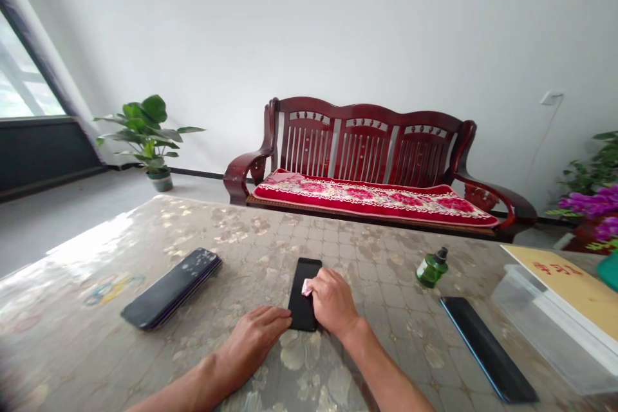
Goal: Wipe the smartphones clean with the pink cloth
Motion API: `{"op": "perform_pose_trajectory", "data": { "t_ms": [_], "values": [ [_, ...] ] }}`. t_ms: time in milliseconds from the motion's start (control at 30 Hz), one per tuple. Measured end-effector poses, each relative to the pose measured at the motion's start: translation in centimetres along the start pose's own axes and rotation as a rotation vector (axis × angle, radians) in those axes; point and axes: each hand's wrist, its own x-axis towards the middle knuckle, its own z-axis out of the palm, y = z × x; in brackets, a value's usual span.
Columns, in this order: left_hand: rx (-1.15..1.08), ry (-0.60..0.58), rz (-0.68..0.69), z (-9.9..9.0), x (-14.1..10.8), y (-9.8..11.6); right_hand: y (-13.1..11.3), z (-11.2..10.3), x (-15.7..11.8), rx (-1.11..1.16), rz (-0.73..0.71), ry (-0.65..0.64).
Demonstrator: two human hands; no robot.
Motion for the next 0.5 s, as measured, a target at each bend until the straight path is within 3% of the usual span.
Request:
{"op": "perform_pose_trajectory", "data": {
  "t_ms": [133, 200, 433, 500],
  "values": [
    [0.0, 0.004, -0.034, 0.5, 0.3, 0.1, -0.6, -0.3, -3.1, 0.056, -0.117, -0.054],
    [0.008, 0.012, -0.033, 0.7, 0.4, 0.2, -0.5, -0.1, -3.1, 0.055, -0.127, -0.057],
    [0.018, 0.034, 0.048, 0.2, 0.4, 0.0, 2.3, 1.2, 4.0, -0.015, 0.107, -0.026],
    [0.023, 0.05, 0.056, 0.1, 0.4, -0.1, 2.5, 1.3, 4.8, -0.024, 0.135, -0.025]
  ]
}}
